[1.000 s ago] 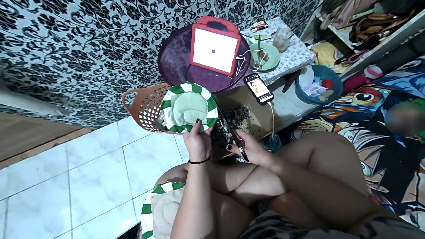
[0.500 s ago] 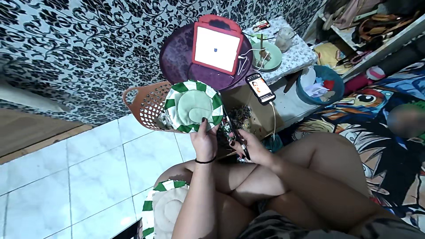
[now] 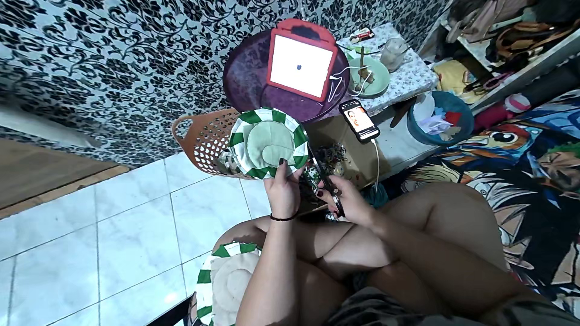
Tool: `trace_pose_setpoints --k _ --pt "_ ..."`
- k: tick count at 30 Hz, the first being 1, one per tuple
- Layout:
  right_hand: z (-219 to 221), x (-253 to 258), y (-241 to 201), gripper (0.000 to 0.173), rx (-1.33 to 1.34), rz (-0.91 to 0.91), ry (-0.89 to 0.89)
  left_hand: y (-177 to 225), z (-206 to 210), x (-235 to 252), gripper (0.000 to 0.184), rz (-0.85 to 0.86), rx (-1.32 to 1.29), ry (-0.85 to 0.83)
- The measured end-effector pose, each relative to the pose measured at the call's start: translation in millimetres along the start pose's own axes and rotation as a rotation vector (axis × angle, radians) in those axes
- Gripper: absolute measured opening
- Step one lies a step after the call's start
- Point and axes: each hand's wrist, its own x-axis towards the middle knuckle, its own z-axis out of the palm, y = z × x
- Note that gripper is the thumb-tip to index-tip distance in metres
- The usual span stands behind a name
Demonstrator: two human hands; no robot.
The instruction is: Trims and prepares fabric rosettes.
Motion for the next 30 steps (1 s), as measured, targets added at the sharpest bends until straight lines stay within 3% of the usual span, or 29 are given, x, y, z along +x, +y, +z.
trace_pose_setpoints --k 20,26,30 --pt "3 -6 -3 0.027 0.121 0.020 0.039 1 -1 2 0.026 -0.026 -0.010 0.027" --pt "-6 -1 7 0.064 -0.103 0.068 -0.111 11 -2 6 0.023 -0.046 0.022 0.071" --pt "-4 -1 6 0.059 -0.109 0.052 -0.097 14 -4 6 0.021 -0.077 0.056 0.051"
